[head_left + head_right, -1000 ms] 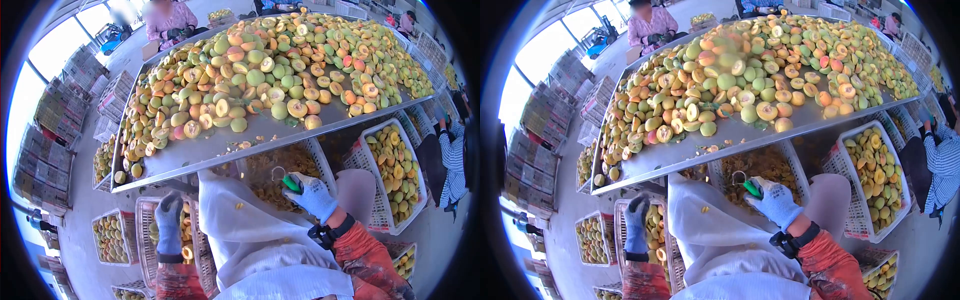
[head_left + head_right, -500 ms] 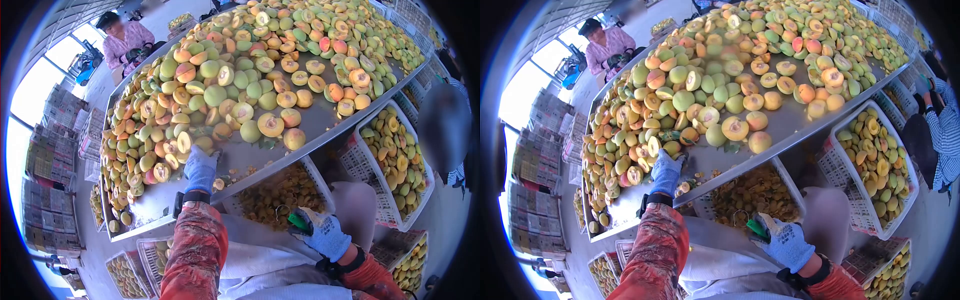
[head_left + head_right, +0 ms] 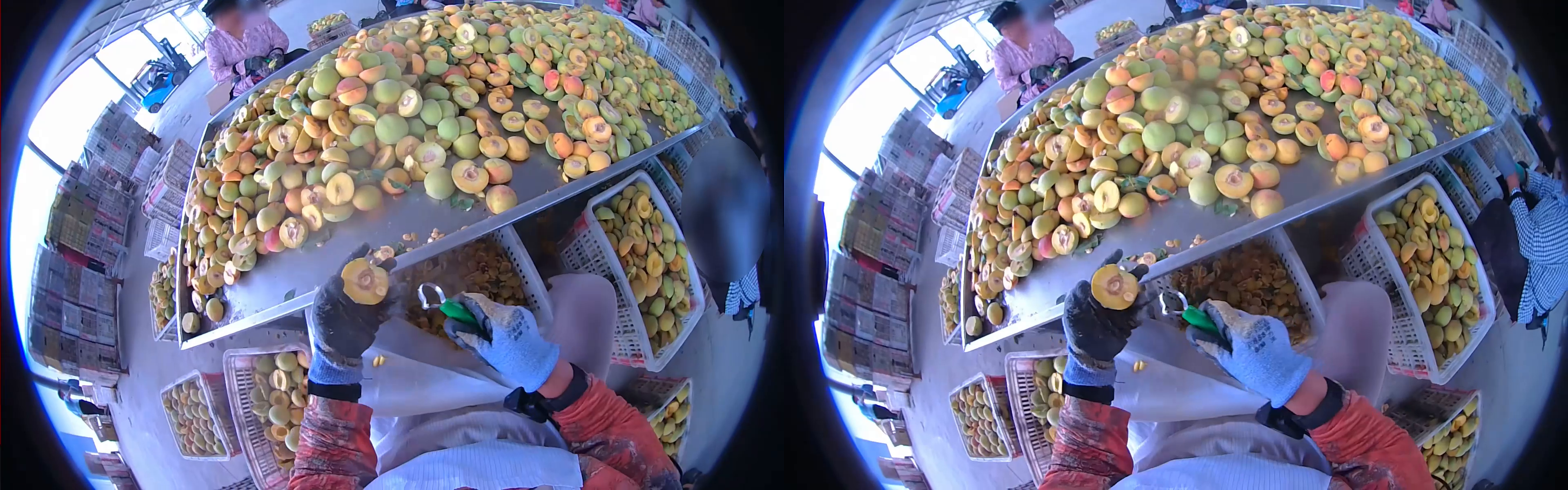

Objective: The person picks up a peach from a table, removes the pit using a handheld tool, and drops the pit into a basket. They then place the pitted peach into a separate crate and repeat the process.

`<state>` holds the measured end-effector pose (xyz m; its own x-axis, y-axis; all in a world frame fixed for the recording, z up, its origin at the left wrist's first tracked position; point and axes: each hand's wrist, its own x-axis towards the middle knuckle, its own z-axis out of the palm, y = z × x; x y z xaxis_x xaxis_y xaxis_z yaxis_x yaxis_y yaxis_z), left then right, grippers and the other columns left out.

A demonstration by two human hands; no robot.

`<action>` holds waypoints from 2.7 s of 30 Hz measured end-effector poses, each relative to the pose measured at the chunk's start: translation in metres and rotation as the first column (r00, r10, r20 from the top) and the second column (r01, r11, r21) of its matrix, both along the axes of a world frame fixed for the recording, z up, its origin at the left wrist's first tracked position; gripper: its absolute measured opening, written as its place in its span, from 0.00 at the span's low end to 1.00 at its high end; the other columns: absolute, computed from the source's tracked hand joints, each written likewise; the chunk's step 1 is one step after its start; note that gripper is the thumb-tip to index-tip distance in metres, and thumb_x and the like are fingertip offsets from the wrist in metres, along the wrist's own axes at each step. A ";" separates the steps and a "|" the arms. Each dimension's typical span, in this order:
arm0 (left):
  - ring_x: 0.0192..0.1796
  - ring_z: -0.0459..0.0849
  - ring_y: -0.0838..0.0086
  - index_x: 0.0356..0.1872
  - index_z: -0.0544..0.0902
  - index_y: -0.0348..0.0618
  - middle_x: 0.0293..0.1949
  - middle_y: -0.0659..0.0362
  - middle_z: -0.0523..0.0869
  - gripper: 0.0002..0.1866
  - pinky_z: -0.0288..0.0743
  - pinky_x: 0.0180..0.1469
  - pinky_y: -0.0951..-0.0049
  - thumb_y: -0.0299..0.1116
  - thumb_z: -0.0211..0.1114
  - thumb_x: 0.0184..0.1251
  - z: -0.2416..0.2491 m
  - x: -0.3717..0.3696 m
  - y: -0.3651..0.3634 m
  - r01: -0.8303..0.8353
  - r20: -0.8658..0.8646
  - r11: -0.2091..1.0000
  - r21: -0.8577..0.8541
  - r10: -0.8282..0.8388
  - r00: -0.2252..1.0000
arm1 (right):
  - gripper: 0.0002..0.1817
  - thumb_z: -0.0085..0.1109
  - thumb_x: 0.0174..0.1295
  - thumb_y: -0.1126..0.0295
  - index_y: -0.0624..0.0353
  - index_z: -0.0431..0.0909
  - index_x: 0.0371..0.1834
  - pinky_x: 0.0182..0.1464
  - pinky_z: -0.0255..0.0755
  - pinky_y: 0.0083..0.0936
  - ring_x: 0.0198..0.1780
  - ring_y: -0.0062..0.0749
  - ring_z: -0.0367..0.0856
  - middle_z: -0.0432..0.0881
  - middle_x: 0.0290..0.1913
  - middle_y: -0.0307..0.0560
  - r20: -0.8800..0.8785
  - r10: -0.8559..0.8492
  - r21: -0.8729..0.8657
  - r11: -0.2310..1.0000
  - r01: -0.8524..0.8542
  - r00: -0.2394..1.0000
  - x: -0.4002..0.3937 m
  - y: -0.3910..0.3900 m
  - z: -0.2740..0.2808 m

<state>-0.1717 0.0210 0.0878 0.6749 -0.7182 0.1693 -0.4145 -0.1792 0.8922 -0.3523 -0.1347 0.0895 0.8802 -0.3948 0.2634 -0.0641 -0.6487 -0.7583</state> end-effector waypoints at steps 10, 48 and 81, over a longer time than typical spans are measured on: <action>0.37 0.83 0.70 0.52 0.74 0.34 0.39 0.54 0.81 0.24 0.80 0.35 0.73 0.47 0.54 0.67 -0.005 -0.058 0.010 -0.359 -0.817 0.830 -0.427 -0.184 0.547 | 0.31 0.67 0.48 0.58 0.62 0.71 0.54 0.29 0.73 0.33 0.29 0.42 0.80 0.79 0.32 0.51 -0.155 0.074 -0.448 0.883 -0.137 0.985 -0.001 0.047 0.029; 0.19 0.76 0.79 0.42 0.81 0.33 0.21 0.59 0.79 0.12 0.67 0.18 0.84 0.29 0.54 0.65 0.011 -0.055 0.000 -0.068 -0.850 0.998 -0.011 0.026 0.526 | 0.24 0.64 0.53 0.59 0.66 0.67 0.43 0.26 0.70 0.30 0.21 0.29 0.75 0.75 0.24 0.53 -0.269 0.341 0.129 0.939 -0.318 0.901 -0.006 0.036 0.014; 0.45 0.82 0.57 0.52 0.74 0.35 0.44 0.46 0.81 0.21 0.80 0.46 0.58 0.41 0.55 0.65 -0.022 -0.038 -0.046 -0.355 -0.907 0.852 -0.384 -0.277 0.317 | 0.26 0.64 0.44 0.68 0.56 0.72 0.51 0.40 0.72 0.41 0.40 0.48 0.78 0.75 0.40 0.57 -0.010 -0.117 -0.354 0.929 0.106 0.993 -0.013 -0.008 -0.022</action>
<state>-0.2098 -0.0251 0.0654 0.6178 -0.7237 -0.3075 0.7172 0.3581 0.5978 -0.3653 -0.1431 0.0677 0.8457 -0.3776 0.3770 -0.1707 -0.8609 -0.4793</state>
